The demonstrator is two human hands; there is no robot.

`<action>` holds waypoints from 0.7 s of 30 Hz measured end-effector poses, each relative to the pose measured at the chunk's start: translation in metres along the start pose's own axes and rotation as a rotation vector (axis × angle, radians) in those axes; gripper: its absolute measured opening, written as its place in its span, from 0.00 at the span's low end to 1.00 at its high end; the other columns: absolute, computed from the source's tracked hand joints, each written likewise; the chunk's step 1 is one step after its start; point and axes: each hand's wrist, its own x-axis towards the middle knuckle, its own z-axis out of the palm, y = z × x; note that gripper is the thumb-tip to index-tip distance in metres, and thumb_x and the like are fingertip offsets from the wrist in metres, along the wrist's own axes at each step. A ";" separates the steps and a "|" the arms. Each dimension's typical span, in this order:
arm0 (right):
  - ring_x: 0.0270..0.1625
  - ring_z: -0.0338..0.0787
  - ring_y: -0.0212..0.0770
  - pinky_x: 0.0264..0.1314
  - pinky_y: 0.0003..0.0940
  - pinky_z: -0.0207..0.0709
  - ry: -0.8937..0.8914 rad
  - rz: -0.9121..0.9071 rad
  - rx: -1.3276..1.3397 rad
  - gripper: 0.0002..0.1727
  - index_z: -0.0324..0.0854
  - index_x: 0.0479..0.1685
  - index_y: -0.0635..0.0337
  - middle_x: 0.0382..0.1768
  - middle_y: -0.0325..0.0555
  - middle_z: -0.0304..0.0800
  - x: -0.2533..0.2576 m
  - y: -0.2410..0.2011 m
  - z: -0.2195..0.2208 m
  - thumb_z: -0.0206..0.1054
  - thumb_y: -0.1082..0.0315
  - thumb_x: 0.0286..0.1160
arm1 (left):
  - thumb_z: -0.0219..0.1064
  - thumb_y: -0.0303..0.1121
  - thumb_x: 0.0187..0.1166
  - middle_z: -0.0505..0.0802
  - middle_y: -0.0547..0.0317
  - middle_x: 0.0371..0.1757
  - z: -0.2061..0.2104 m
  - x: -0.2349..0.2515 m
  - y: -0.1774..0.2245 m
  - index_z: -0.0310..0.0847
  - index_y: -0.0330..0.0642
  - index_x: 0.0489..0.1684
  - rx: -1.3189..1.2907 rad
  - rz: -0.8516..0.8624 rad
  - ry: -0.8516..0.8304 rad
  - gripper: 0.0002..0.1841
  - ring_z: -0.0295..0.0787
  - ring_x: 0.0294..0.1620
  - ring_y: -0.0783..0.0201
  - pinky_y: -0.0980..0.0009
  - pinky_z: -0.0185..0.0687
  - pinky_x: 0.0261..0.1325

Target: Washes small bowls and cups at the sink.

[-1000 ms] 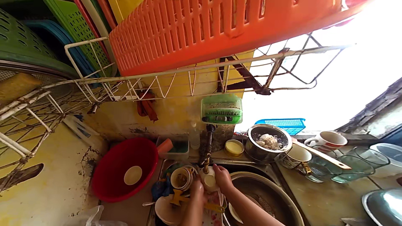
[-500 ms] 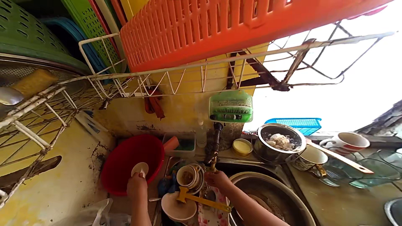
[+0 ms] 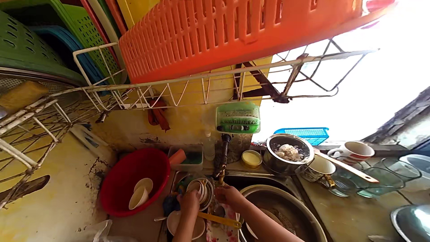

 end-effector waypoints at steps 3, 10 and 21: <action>0.45 0.93 0.43 0.52 0.38 0.87 -0.008 0.016 0.058 0.15 0.76 0.65 0.68 0.47 0.53 0.90 0.004 0.002 0.000 0.58 0.67 0.89 | 0.56 0.40 0.91 0.93 0.48 0.63 -0.007 -0.007 -0.002 0.88 0.42 0.63 -0.064 0.014 0.151 0.18 0.85 0.70 0.50 0.43 0.63 0.82; 0.48 0.92 0.50 0.49 0.51 0.87 -0.196 0.054 0.200 0.37 0.76 0.67 0.59 0.49 0.54 0.91 -0.002 0.004 0.007 0.35 0.36 0.92 | 0.68 0.27 0.76 0.94 0.51 0.35 0.037 -0.053 0.030 0.94 0.40 0.38 0.005 0.617 0.586 0.06 0.95 0.45 0.51 0.52 0.88 0.60; 0.59 0.90 0.44 0.64 0.46 0.83 -0.135 -0.208 -0.173 0.29 0.76 0.75 0.58 0.58 0.52 0.89 -0.001 0.005 -0.021 0.41 0.48 0.96 | 0.64 0.59 0.78 0.77 0.39 0.82 0.032 -0.017 0.065 0.77 0.34 0.76 0.090 0.483 -0.099 0.38 0.70 0.85 0.46 0.53 0.62 0.88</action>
